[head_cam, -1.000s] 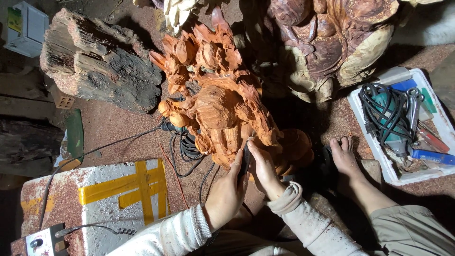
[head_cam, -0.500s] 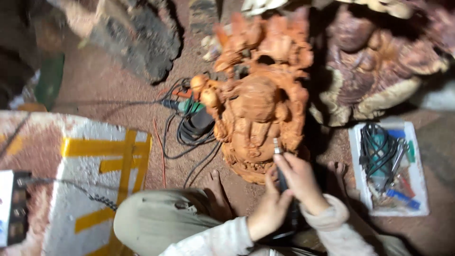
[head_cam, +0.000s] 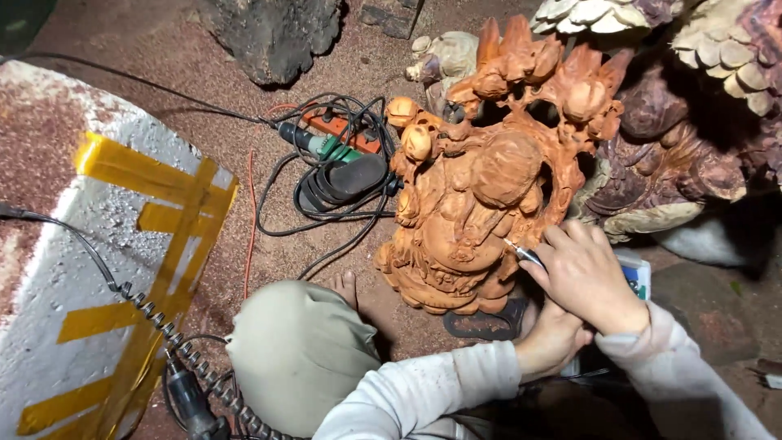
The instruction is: Carving intricate details on a wooden Buddha statue using a handheld rotary tool
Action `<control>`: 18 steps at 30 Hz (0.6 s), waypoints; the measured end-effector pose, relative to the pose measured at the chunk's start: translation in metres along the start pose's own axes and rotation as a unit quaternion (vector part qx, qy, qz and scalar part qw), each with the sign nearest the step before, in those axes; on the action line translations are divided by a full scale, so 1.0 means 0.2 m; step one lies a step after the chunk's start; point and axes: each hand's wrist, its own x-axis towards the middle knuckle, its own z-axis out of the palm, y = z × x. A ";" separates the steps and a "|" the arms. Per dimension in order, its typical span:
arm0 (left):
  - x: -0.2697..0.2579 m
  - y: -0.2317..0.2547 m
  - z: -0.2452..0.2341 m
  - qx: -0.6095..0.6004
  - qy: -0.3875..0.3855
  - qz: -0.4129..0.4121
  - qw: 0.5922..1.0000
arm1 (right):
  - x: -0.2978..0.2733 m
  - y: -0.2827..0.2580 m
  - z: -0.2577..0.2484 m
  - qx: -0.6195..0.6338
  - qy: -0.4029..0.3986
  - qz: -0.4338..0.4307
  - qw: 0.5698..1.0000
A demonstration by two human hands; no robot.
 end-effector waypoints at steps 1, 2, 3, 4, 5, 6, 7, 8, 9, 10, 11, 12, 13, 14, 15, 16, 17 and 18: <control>0.01 0.00 0.01 -0.004 -0.002 -0.001 1.000 | 0.02 0.03 0.04 -0.003 -0.003 0.000 1.000; 0.01 0.00 0.01 0.002 -0.005 0.003 1.000 | 0.03 0.05 0.09 -0.024 -0.053 -0.013 0.998; 0.02 0.01 0.02 0.008 -0.008 0.006 1.000 | 0.05 0.08 0.13 -0.047 -0.103 -0.025 0.993; 0.04 0.01 0.04 0.003 -0.010 0.005 1.000 | 0.07 0.09 0.12 -0.050 -0.107 -0.025 0.993; 0.06 0.01 0.05 0.014 -0.013 0.012 1.000 | 0.10 0.09 0.11 -0.066 -0.117 -0.042 0.990; 0.08 0.01 0.06 0.025 -0.017 0.020 0.999 | 0.12 0.09 0.11 -0.082 -0.126 -0.059 0.987; 0.09 0.00 0.06 0.022 -0.017 0.021 0.999 | 0.14 0.08 0.11 -0.084 -0.128 -0.062 0.986; 0.10 0.00 0.07 0.033 -0.019 0.030 0.999 | 0.15 0.08 0.10 -0.094 -0.133 -0.069 0.984; 0.11 -0.01 0.08 0.044 -0.020 0.037 0.998 | 0.17 0.08 0.09 -0.104 -0.138 -0.076 0.982; 0.11 0.00 0.08 0.040 -0.020 0.037 0.998 | 0.18 0.08 0.10 -0.105 -0.141 -0.078 0.981; 0.12 0.00 0.08 0.052 -0.022 0.043 0.997 | 0.19 0.09 0.10 -0.105 -0.147 -0.082 0.980; 0.12 0.01 0.08 0.064 -0.025 0.050 0.996 | 0.19 0.09 0.11 -0.106 -0.152 -0.086 0.979; 0.14 0.01 0.09 0.061 -0.024 0.049 0.997 | 0.20 0.09 0.11 -0.107 -0.156 -0.086 0.978; 0.15 0.01 0.10 0.072 -0.026 0.055 0.996 | 0.21 0.09 0.11 -0.111 -0.158 -0.086 0.977; 0.17 0.01 0.11 0.085 -0.027 0.062 0.994 | 0.22 0.10 0.11 -0.115 -0.159 -0.087 0.977; 0.18 0.01 0.11 0.082 -0.026 0.062 0.994 | 0.23 0.10 0.11 -0.115 -0.161 -0.088 0.976; 0.19 0.01 0.11 0.095 -0.028 0.069 0.993 | 0.24 0.10 0.12 -0.111 -0.165 -0.085 0.976; 0.20 0.01 0.12 0.109 -0.029 0.076 0.991 | 0.24 0.11 0.12 -0.107 -0.170 -0.082 0.976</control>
